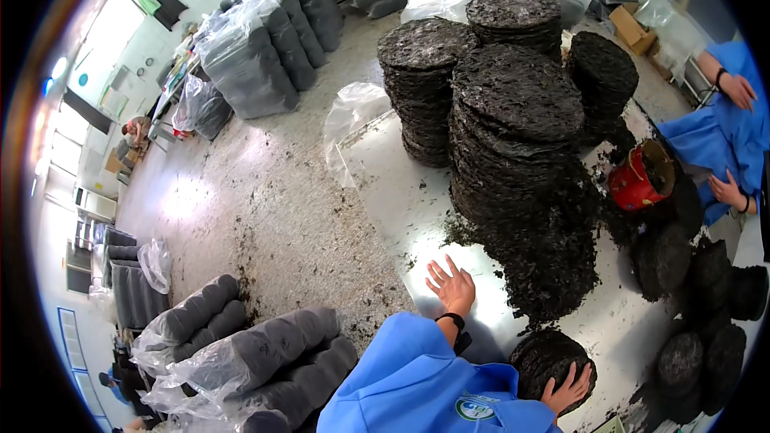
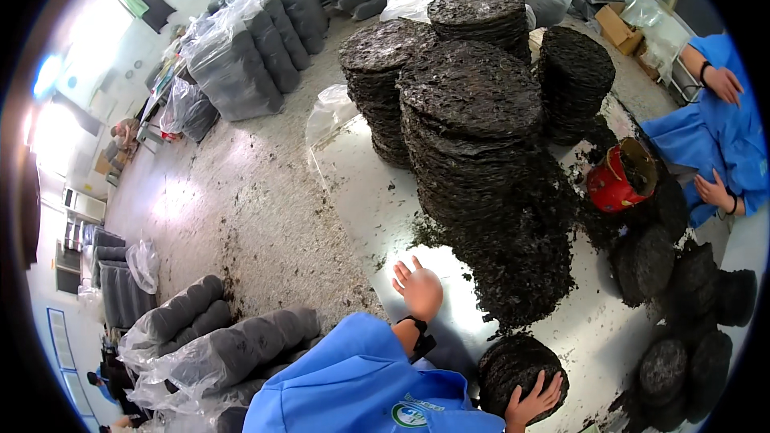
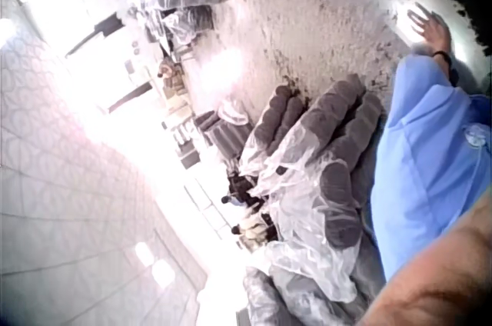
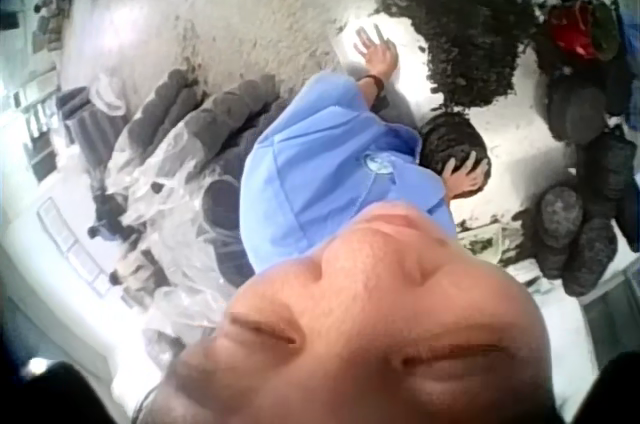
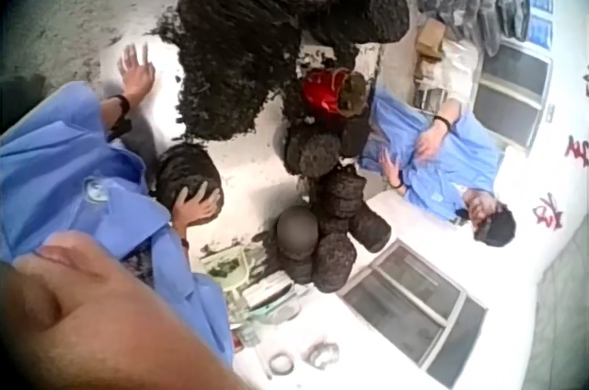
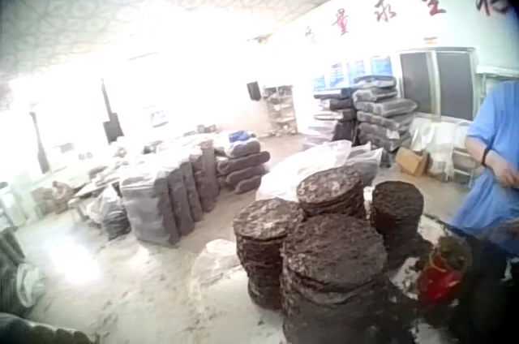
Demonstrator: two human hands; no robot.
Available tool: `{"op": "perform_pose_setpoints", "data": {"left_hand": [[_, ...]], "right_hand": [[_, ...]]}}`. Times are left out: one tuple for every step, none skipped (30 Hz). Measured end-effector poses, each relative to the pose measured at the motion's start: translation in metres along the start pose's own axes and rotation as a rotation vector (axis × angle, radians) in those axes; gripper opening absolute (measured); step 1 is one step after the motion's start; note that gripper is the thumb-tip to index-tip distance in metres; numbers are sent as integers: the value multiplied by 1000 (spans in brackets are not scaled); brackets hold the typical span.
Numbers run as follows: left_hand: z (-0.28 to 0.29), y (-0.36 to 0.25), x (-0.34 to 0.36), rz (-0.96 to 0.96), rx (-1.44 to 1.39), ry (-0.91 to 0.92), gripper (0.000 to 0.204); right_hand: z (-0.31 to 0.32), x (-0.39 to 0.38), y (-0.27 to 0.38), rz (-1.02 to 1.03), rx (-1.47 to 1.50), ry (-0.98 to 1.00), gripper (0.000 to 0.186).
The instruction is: The person handles large, dark, circular compressed seaweed cakes on a metal table. They separate the cakes, inspect them, and place loose debris into a dustpan. Another person in a blue uniform is visible in the background performing similar tasks.
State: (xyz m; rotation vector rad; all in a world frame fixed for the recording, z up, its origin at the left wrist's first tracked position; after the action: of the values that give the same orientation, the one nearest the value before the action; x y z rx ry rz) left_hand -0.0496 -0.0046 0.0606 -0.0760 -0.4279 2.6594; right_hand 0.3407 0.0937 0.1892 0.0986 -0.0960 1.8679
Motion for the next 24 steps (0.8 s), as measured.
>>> {"op": "perform_pose_setpoints", "data": {"left_hand": [[5,-1,0,7,-2,7,61],[4,1,-2,15,4,25,61],[4,0,-1,23,3,42,61],[3,8,-5,51,1,62,61],[1,15,-7,79,4,77,62],[-1,14,-7,81,-6,96,62],[-4,20,-7,82,-19,94,61],[-9,20,-5,78,-39,90,61],[-5,21,-3,64,-49,66,61],[0,27,-6,70,-56,38,60],[3,35,-15,100,-65,-24,60],[8,46,-25,139,-68,-91,60],[-1,-7,13,-76,-96,-83,60],[-4,1,9,-48,-110,-118,60],[-5,9,5,-34,-111,-136,61],[-8,13,1,-22,-95,-136,61],[-5,19,-2,-3,-77,-150,62],[-1,25,-8,4,-61,-161,62],[0,27,-10,21,-58,-162,62],[1,28,-10,28,-58,-162,61],[2,27,-10,27,-58,-161,61],[1,27,-10,34,-56,-157,61],[0,27,-9,35,-54,-153,61],[-1,26,-8,32,-53,-149,61]], "right_hand": [[-1,0,0,2,0,-6,57],[-1,0,1,5,1,-10,57],[1,1,2,9,-18,-40,56],[6,4,8,42,-37,-60,56],[9,7,13,85,-55,-78,55],[5,5,9,94,-101,-94,55],[4,3,9,105,-137,-130,56],[-3,2,3,86,-197,-134,55],[-9,1,-3,75,-252,-137,54],[-8,3,-1,113,-223,-176,52],[-20,10,1,227,-210,-147,52],[-31,16,3,352,-188,-115,52],[-31,-15,4,199,-199,-79,52],[-34,-7,7,283,-201,-43,52],[-39,-5,11,354,-195,-11,52],[-43,-7,12,399,-192,16,52],[-44,-6,15,454,-180,34,52],[-44,-6,18,497,-169,50,52],[-44,-3,19,517,-160,58,52],[-43,-2,19,528,-152,64,52],[-42,-1,19,531,-144,70,52],[-40,0,20,533,-136,73,52],[-38,0,20,530,-129,75,52],[-36,-1,20,523,-121,76,52]]}}
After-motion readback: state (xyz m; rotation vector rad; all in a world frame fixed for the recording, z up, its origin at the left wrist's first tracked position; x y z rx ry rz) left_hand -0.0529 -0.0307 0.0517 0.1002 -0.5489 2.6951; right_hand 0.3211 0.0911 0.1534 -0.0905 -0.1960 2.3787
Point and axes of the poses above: each hand's wrist, its own x-axis towards the middle knuckle, its own z-axis out of the back of the hand, y = z × x, the point moved 9 cm from there along x, towards the middle knuckle, and after that the axes turned 15 degrees about -z, right-handed, at the moved point
